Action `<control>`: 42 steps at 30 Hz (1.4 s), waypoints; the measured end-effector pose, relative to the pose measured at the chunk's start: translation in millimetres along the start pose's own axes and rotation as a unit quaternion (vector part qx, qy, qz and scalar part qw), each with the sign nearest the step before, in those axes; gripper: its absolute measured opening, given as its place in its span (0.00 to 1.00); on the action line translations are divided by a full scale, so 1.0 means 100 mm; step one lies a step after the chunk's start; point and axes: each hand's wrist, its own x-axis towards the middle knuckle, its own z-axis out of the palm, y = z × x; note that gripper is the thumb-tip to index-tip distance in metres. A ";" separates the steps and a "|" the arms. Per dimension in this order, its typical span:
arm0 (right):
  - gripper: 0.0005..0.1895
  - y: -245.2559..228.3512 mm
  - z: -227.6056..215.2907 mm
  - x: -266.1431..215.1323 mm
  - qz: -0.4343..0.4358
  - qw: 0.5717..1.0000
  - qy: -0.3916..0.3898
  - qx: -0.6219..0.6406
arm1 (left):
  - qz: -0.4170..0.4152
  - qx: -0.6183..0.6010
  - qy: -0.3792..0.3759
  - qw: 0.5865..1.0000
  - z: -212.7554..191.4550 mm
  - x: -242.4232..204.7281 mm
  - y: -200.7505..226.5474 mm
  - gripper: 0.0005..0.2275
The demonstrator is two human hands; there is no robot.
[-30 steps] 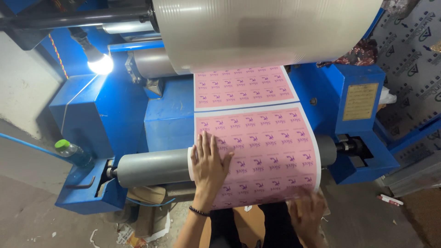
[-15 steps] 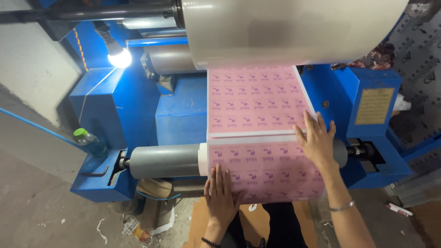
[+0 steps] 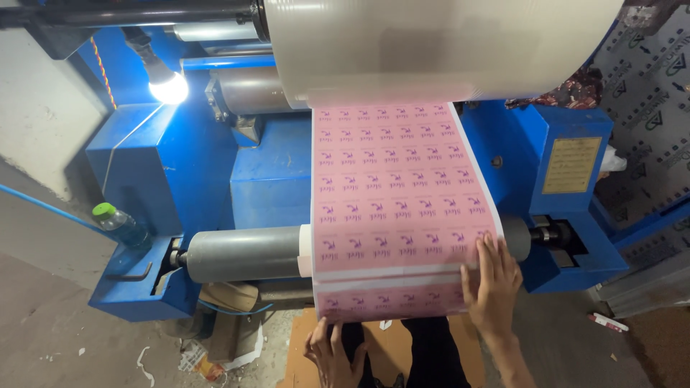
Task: The person operates a blue labeling machine, feeding a continuous pink label sheet through rollers. They use both hands to smooth and align the labels as they pass over a lower roller, ensuring proper adhesion and positioning.
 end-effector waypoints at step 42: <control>0.48 -0.28 0.88 1.47 -0.035 0.968 -0.228 -0.100 | 0.038 0.066 0.012 0.997 0.18 0.89 0.10 0.38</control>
